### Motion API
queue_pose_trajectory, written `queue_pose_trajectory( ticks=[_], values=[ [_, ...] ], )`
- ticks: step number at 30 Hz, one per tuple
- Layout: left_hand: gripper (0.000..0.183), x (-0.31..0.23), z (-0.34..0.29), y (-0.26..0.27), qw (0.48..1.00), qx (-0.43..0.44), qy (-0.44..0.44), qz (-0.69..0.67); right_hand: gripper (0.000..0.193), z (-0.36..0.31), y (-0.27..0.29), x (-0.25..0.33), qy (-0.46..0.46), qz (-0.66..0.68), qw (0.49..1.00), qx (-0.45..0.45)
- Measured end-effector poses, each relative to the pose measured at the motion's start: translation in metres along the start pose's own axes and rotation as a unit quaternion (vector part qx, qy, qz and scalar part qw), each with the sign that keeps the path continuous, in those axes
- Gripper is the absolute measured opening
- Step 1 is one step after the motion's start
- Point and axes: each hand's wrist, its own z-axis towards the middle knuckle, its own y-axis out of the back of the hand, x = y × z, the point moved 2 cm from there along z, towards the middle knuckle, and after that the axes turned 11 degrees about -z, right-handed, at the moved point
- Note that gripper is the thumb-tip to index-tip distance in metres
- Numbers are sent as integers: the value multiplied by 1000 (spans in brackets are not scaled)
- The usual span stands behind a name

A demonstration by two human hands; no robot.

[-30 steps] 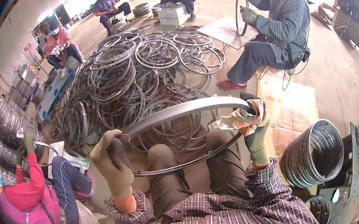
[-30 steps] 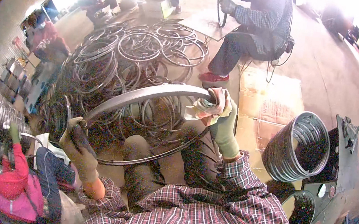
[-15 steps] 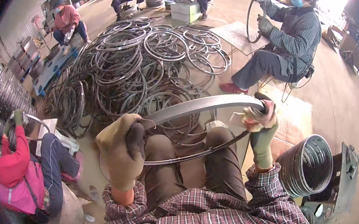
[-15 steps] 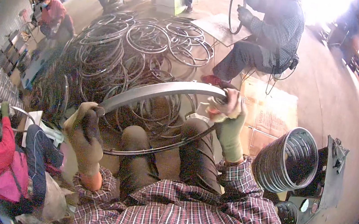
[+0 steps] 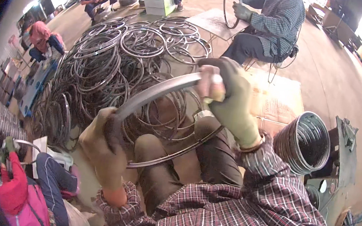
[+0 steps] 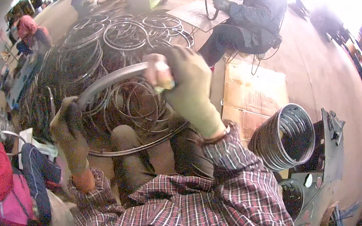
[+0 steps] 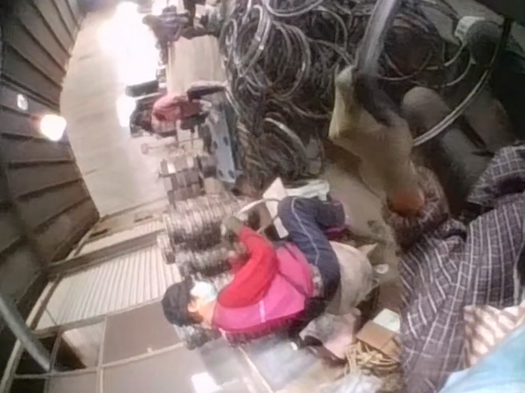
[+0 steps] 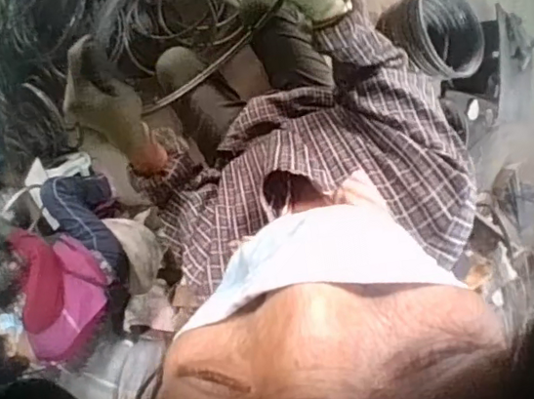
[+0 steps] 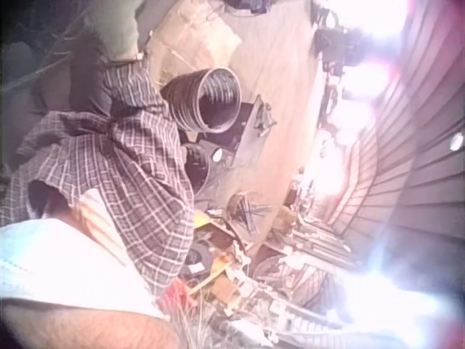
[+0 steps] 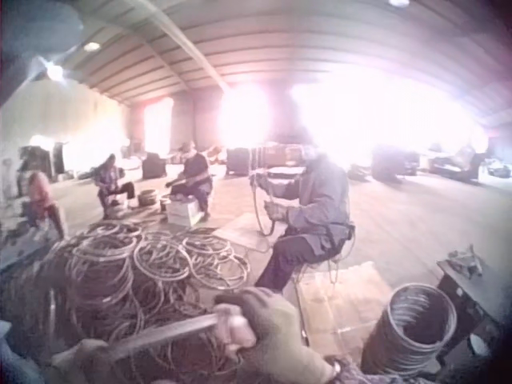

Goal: The worker is cleaning and wiping circular metal rings using a cloth dipped in a solvent bucket.

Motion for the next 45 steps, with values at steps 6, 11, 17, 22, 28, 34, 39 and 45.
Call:
queue_pose_trajectory(
  ticks=[6, 11, 17, 22, 28, 34, 39, 45],
  values=[
    [39, 13, -4, 5, 996, -38, 67, -42, 36, -26, -13, -28, -135, 116, 984, 15],
    [25, 14, 11, -4, 1000, -2, 29, -11, 28, -81, -25, -84, -283, 354, 890, 56],
    [29, 29, 7, -4, 999, -40, 6, 22, 39, -113, -29, -96, -202, 213, 956, 9],
    [33, 48, 9, -13, 997, -76, 23, -23, 43, -221, -93, -150, -385, 476, 786, 89],
    [37, 57, 11, 0, 968, -91, 120, -201, 29, -131, -41, -120, -327, 290, 899, -17],
    [30, 14, 23, 17, 979, -47, -148, 130, 25, -35, 9, -97, -216, 243, 946, -2],
    [25, -12, 43, -13, 990, 111, 28, -76, 38, -8, -3, -76, -112, 73, 990, 36],
    [15, -16, 41, -13, 996, 58, -16, 72, 35, 54, -10, 1, 194, -128, 973, -10]
  ],
)
